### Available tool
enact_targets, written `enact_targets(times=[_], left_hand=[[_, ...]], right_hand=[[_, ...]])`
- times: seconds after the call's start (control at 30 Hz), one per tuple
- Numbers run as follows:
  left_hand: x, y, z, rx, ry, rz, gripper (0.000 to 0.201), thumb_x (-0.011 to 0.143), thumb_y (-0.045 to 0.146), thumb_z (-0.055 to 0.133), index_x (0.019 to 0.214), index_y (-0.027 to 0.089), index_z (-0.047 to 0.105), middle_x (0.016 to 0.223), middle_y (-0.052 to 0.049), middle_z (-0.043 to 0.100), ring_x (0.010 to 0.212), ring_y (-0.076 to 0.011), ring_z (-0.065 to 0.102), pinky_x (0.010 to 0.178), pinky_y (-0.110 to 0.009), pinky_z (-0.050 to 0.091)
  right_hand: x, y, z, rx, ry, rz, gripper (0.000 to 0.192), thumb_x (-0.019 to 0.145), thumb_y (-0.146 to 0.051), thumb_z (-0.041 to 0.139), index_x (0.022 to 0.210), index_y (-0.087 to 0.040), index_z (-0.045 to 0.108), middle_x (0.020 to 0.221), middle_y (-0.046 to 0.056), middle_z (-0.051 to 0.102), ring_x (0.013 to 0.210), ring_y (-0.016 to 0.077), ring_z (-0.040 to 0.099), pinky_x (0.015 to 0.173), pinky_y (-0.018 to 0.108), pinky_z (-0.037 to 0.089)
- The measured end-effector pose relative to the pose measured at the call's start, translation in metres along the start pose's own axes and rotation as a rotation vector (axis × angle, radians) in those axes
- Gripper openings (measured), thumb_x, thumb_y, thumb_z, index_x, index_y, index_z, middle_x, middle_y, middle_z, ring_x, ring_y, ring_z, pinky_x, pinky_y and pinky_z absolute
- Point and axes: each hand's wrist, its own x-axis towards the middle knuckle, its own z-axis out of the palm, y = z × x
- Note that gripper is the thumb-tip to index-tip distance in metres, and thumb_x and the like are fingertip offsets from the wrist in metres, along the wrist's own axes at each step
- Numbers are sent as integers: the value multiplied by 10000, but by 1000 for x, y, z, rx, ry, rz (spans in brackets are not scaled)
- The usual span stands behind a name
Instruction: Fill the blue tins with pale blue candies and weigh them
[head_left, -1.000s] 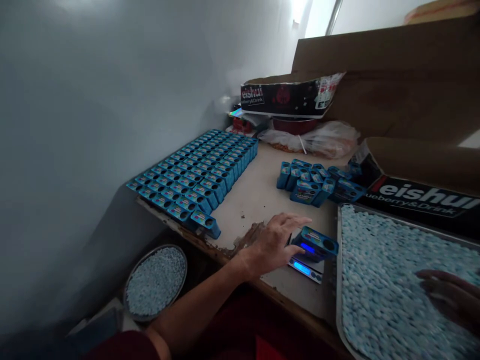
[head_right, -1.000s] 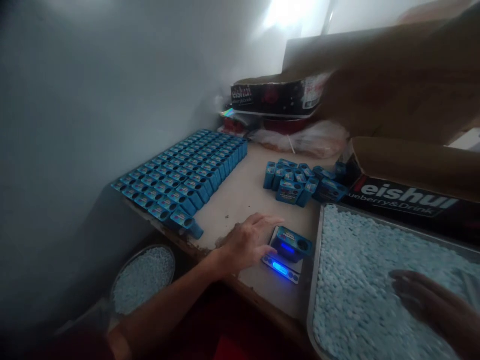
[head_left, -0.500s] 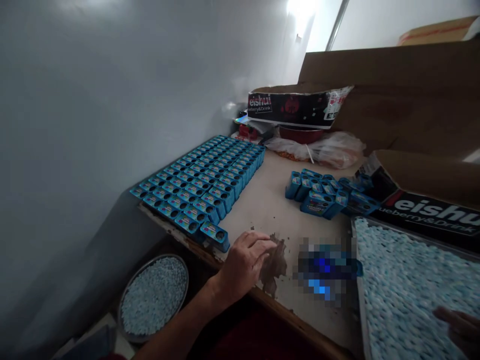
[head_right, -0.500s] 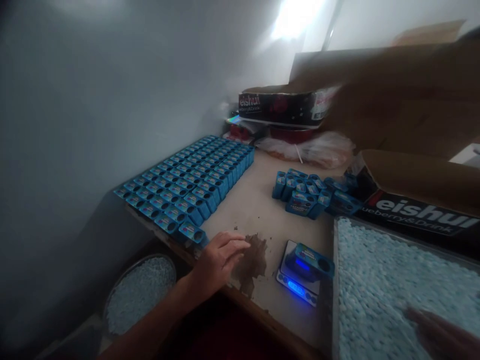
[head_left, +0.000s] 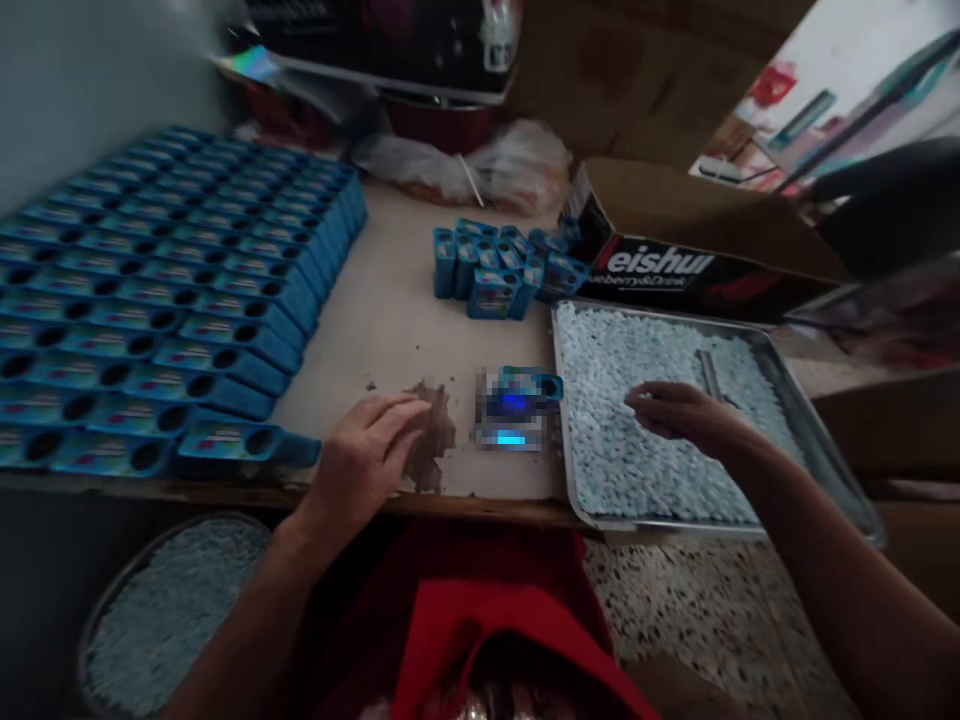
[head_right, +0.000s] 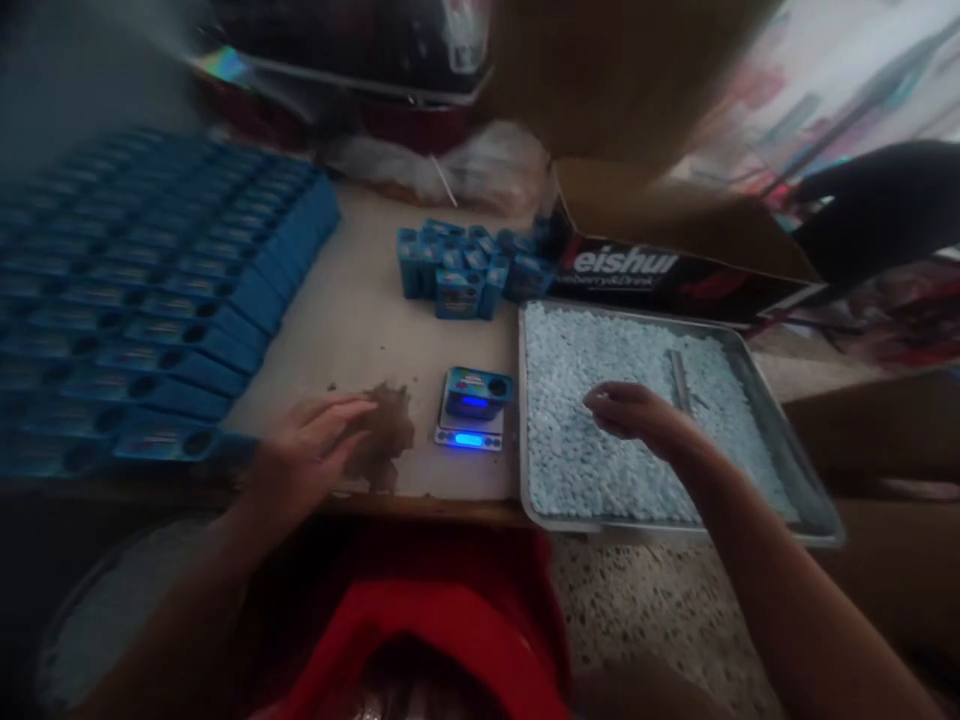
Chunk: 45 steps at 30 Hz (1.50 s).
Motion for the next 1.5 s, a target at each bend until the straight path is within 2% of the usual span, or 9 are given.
enact_targets(times=[0.1, 0.2, 0.3, 0.43, 0.6, 0.8, 1.0, 1.3, 1.5], left_hand=[[10, 7, 7, -20, -54, 2, 326, 958, 149, 583, 1258, 248, 665, 1232, -68, 711, 1138, -230, 683, 1067, -410, 558], [24, 20, 11, -31, -104, -4, 372, 940, 147, 579, 1292, 244, 648, 1239, -66, 712, 1151, -238, 680, 1065, -410, 557], [38, 32, 13, -69, -141, -41, 382, 926, 182, 595, 1303, 223, 647, 1258, -75, 712, 1173, -250, 676, 1074, -417, 552], [52, 38, 21, -204, -174, -168, 464, 908, 278, 666, 1365, 223, 611, 1341, -86, 680, 1253, -266, 643, 1135, -453, 511], [64, 39, 41, -378, -187, -336, 699, 855, 346, 762, 1494, 272, 489, 1418, -86, 629, 1314, -257, 605, 1167, -463, 483], [68, 36, 54, -420, -272, -403, 744, 849, 379, 770, 1521, 321, 454, 1451, -62, 609, 1348, -268, 580, 1184, -494, 457], [66, 27, 53, -443, -330, -457, 731, 845, 392, 772, 1509, 316, 476, 1437, -80, 615, 1345, -288, 581, 1137, -496, 498], [69, 16, 45, -462, -338, -435, 633, 846, 405, 751, 1434, 278, 554, 1410, -81, 623, 1219, -274, 651, 1077, -489, 550], [68, 9, 40, -444, -348, -442, 605, 852, 405, 737, 1423, 302, 567, 1391, -79, 629, 1217, -304, 657, 1068, -526, 557]], right_hand=[[0, 9, 0, 183, -37, 75, 449, 622, -498, 956, 850, -180, 737, 719, 4, 613, 614, 87, 548, 519, 188, 438], [-3, 12, 3, 366, -40, 52, 409, 630, -402, 971, 896, -198, 738, 837, 15, 644, 716, 100, 586, 617, 200, 491], [-6, 6, 6, 427, -135, 34, 366, 699, -352, 929, 976, -205, 740, 826, 17, 649, 699, 104, 569, 607, 216, 477], [-7, -11, 15, 403, -229, 0, 301, 799, -347, 859, 1015, -178, 734, 762, 10, 626, 615, 82, 510, 541, 212, 408], [-1, -46, 30, 305, -385, -151, 264, 876, -384, 789, 1015, -172, 713, 737, 8, 630, 562, 75, 456, 498, 224, 338], [3, -86, 41, 138, -488, -279, 271, 891, -385, 767, 1031, -160, 708, 721, -2, 596, 603, 90, 470, 515, 229, 337], [0, -103, 50, -9, -481, -325, 256, 912, -390, 730, 1022, -160, 702, 683, -19, 565, 608, 104, 468, 546, 249, 341], [-3, -129, 66, -574, -374, -522, 147, 919, -254, 646, 977, -171, 751, 813, 10, 652, 706, 119, 513, 664, 267, 348], [-3, -129, 70, -725, -312, -529, 136, 909, -245, 657, 984, -226, 768, 800, 4, 676, 699, 133, 526, 655, 270, 339]])
